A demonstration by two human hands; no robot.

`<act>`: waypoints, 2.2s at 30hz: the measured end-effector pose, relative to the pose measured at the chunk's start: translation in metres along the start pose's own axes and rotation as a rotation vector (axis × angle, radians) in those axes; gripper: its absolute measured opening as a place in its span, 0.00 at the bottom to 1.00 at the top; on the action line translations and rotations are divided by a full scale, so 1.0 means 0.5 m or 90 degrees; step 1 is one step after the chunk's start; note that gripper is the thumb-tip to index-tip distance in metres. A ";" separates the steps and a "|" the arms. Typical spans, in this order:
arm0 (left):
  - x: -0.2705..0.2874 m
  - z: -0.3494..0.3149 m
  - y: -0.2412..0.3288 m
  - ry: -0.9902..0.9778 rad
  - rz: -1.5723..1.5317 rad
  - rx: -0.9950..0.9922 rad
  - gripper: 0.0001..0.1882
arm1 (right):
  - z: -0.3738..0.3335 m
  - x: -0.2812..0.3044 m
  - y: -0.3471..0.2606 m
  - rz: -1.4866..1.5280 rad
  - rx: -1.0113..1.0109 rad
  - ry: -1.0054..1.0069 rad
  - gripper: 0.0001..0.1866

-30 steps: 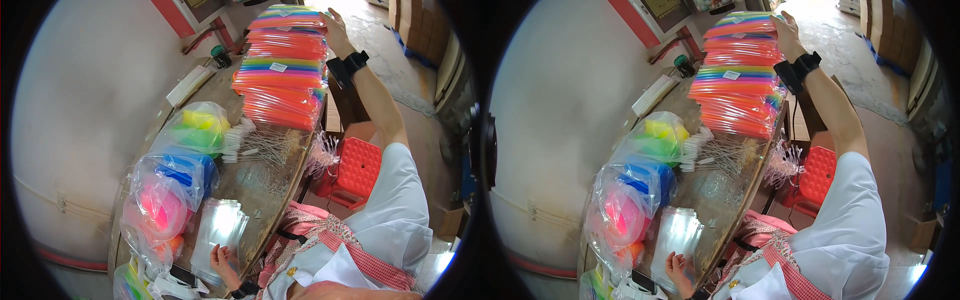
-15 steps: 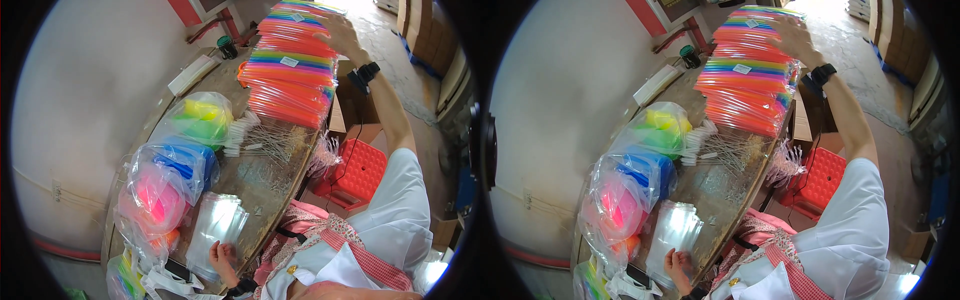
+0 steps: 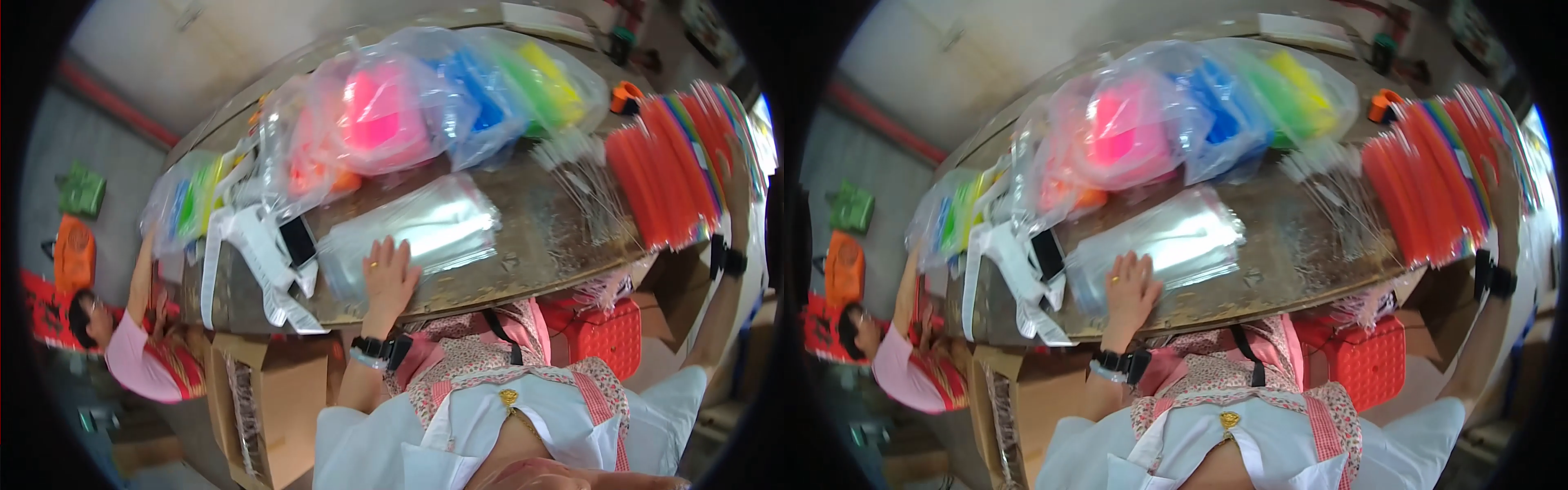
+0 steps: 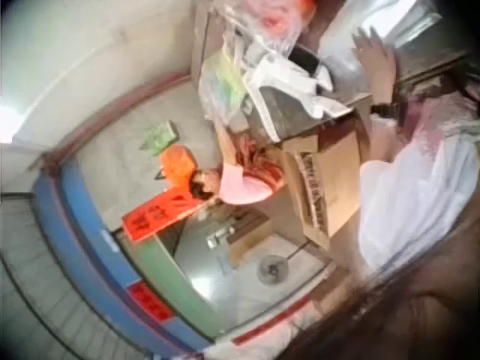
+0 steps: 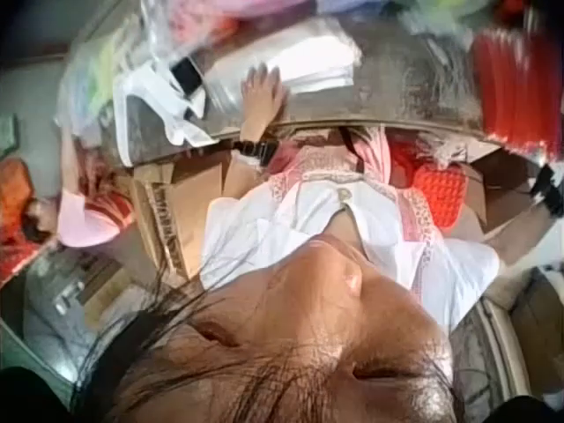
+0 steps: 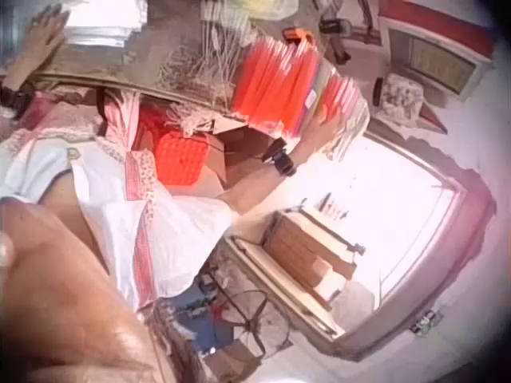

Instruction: The person gathers colorful straws from plastic bags, arranges them into a bundle, and slides them into a clear plastic sleeve. They then insert a cleaning brush into the sleeve, apply a white adhesive label to the package, and place it onto a stack.

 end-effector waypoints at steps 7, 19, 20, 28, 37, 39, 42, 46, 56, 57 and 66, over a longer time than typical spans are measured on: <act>-0.012 0.002 -0.007 -0.061 -0.030 -0.006 0.29 | -0.061 0.352 -0.688 0.500 0.396 -0.184 0.19; 0.139 -0.152 -0.034 0.114 -0.255 -0.044 0.20 | -0.167 0.590 -1.502 0.528 0.857 -0.125 0.11; 0.148 -0.165 -0.046 0.127 -0.288 -0.029 0.18 | -0.155 0.550 -1.560 0.515 0.832 -0.137 0.10; 0.164 -0.249 -0.147 0.142 -0.329 0.040 0.12 | -0.140 0.419 -1.776 0.485 0.637 -0.209 0.10; 0.159 -0.255 -0.195 0.123 -0.338 0.080 0.12 | -0.108 0.355 -1.768 0.441 0.437 -0.249 0.12; 0.164 -0.246 -0.186 0.121 -0.337 0.069 0.12 | -0.064 0.328 -1.738 0.499 0.364 -0.222 0.13; 0.168 -0.242 -0.179 0.121 -0.339 0.067 0.11 | -0.062 0.304 -1.689 0.828 0.182 -0.515 0.13; 0.189 -0.237 -0.180 0.135 -0.371 0.098 0.11 | -0.165 0.426 -1.561 1.370 -0.060 -0.867 0.23; 0.251 -0.121 -0.173 0.171 -0.787 0.238 0.18 | -0.428 0.510 -1.190 1.312 0.279 -0.962 0.31; 0.264 -0.104 -0.161 0.190 -0.888 0.255 0.20 | -0.450 0.506 -1.173 1.278 0.331 -0.939 0.31; 0.328 -0.090 0.114 0.201 0.112 -0.305 0.21 | -0.460 0.487 -1.062 1.307 0.250 -1.068 0.30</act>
Point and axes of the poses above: each hand's wrist, its own z-axis towards the middle knuckle, its own x-axis out of the back of the hand, y = z × x, the point moved 9 cm from there along z, towards the middle knuckle, and after that the axes turned 3 degrees about -y, right-handed, at the moved point
